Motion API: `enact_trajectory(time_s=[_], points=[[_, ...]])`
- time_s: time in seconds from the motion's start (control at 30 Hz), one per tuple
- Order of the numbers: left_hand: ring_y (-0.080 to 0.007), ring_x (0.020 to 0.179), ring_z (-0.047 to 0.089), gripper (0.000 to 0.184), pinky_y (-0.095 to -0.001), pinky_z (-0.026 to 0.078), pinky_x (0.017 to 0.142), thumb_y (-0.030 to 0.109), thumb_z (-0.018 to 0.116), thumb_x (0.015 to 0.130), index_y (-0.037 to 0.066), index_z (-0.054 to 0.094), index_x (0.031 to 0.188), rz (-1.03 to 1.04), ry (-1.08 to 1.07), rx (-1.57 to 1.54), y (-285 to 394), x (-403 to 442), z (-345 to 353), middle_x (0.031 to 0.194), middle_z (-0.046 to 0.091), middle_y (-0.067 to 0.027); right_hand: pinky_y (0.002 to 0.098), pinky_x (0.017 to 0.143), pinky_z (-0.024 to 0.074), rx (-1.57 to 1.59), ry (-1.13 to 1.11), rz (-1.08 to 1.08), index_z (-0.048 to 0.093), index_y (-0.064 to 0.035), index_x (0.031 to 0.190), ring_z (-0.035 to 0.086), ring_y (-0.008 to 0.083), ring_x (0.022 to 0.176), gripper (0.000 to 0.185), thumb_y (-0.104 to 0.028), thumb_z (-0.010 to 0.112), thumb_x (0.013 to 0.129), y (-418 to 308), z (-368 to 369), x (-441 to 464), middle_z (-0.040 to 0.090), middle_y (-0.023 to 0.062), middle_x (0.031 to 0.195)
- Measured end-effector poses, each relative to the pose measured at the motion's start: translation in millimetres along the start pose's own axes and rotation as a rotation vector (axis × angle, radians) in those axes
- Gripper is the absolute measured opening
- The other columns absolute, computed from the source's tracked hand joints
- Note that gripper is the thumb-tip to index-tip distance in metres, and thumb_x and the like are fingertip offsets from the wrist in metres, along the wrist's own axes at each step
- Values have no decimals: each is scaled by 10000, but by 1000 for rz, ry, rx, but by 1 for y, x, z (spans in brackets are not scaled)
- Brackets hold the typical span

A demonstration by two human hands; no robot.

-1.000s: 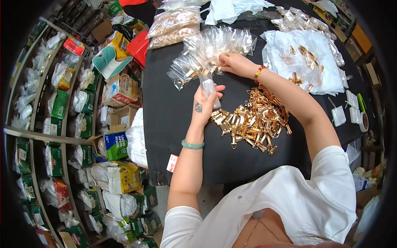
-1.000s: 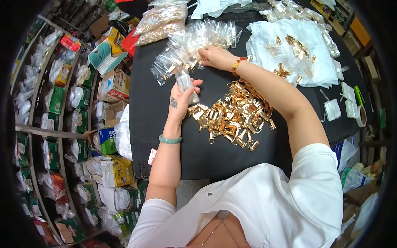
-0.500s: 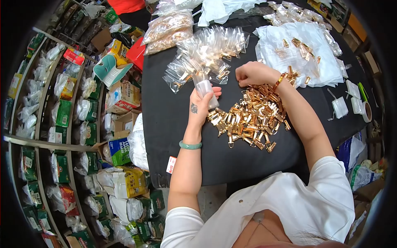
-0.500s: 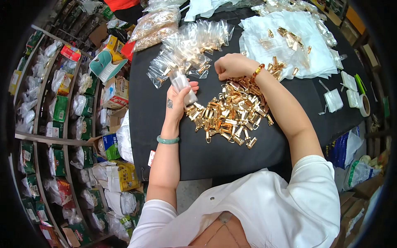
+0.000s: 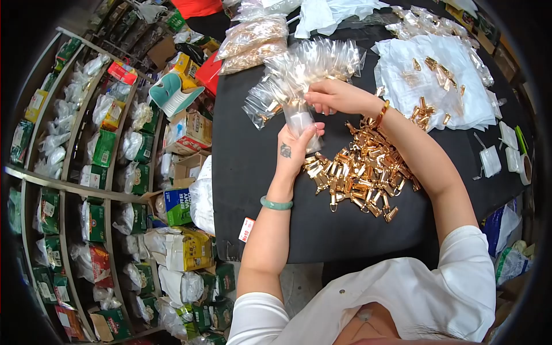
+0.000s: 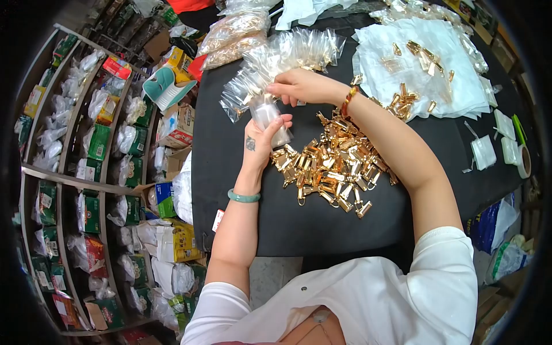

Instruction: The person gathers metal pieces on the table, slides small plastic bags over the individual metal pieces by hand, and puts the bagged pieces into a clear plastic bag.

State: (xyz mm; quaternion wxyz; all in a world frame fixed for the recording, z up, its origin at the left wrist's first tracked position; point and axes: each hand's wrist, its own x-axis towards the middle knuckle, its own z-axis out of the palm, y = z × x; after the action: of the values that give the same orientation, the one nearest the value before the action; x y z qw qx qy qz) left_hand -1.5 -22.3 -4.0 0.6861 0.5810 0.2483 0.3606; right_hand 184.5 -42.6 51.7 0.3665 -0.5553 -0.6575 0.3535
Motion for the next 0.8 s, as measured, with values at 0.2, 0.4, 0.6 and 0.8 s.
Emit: enact_trajectory(time_s=[0.2, 0.4, 0.6, 0.8], points=[[-159, 782, 639, 255, -264, 520, 699, 51, 595, 849, -36, 517, 1075, -11, -66, 53, 1, -2, 3, 943, 657, -144, 361, 560, 455, -613, 93, -253, 589, -47, 791, 607, 247, 609, 214, -249, 557, 855, -1, 14, -17, 607, 93, 643], [-139, 733, 635, 188, -255, 514, 659, 43, 638, 820, -20, 577, 987, -39, -31, 83, 6, -3, 5, 868, 663, -104, 373, 574, 467, -601, 62, -232, 616, -65, 736, 619, 283, 651, 204, -257, 605, 803, -4, -7, -34, 628, 102, 667], [-100, 701, 611, 183, -225, 489, 637, 34, 693, 774, 3, 596, 926, 19, -10, 162, 2, -1, 4, 808, 653, -59, 380, 599, 484, -871, -235, 73, 649, -65, 773, 628, 293, 683, 171, -235, 636, 756, 0, -15, -43, 642, 108, 700], [-63, 683, 569, 207, -206, 460, 629, 25, 722, 743, 13, 584, 897, 39, 54, 154, 2, -5, 4, 790, 637, -22, 311, 610, 489, -568, -62, -164, 628, -16, 840, 625, 219, 654, 137, -141, 618, 784, 5, -23, -34, 646, 103, 725]])
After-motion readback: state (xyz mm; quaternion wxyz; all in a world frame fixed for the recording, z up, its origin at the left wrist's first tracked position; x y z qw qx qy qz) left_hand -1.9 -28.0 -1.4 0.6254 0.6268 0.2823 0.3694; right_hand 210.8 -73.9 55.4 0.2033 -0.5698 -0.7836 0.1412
